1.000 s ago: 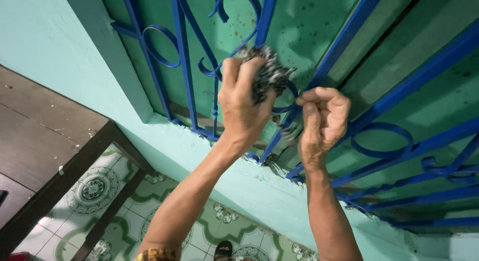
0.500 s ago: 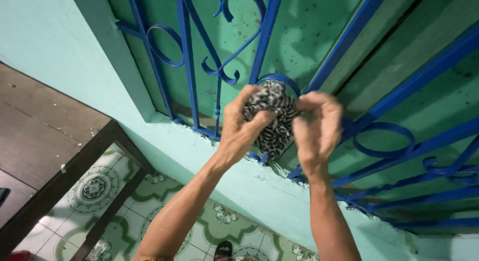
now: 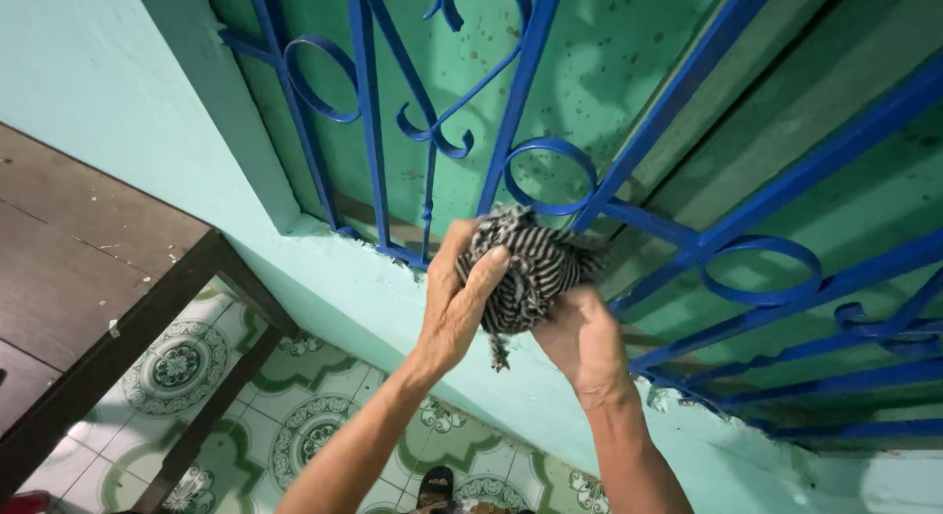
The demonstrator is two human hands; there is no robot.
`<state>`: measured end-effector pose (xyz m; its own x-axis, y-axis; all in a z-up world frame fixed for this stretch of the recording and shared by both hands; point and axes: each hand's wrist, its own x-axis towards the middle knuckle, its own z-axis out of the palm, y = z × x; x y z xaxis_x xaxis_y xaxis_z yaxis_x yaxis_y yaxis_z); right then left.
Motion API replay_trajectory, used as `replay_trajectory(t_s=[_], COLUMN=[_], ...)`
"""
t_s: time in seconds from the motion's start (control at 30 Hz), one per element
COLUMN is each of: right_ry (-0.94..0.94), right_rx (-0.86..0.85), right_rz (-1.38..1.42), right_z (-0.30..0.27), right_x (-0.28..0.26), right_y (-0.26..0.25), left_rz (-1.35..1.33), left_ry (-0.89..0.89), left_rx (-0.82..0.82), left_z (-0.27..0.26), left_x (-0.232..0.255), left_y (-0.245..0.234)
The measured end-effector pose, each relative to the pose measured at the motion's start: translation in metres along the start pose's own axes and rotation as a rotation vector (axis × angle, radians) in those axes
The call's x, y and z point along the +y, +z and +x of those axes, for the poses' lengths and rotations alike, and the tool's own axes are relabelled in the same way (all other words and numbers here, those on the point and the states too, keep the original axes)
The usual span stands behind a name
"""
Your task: The person wipes a blue metal window grille with a patterned cloth, moving methodically across the bars and decorative elements. The person holds the grille with one hand while cleaning with the other, focusing on the lower section of the grille.
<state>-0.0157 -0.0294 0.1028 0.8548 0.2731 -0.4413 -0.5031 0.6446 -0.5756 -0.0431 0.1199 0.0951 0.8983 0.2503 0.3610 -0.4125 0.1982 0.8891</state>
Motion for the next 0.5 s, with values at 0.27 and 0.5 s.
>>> replay_trajectory(t_s=[0.27, 0.5], right_ry=[-0.919, -1.226], right_rx=[-0.324, -0.257], right_rz=[-0.661, -1.044], right_z=[0.005, 0.021], right_x=[0.03, 0.023], right_y=[0.001, -0.018], left_rz=[-0.591, -0.414], left_ry=[-0.381, -0.297], left_rx=[0.004, 0.105], left_z=[-0.029, -0.018], left_x=[-0.028, -0.058], left_y=[0.005, -0.008])
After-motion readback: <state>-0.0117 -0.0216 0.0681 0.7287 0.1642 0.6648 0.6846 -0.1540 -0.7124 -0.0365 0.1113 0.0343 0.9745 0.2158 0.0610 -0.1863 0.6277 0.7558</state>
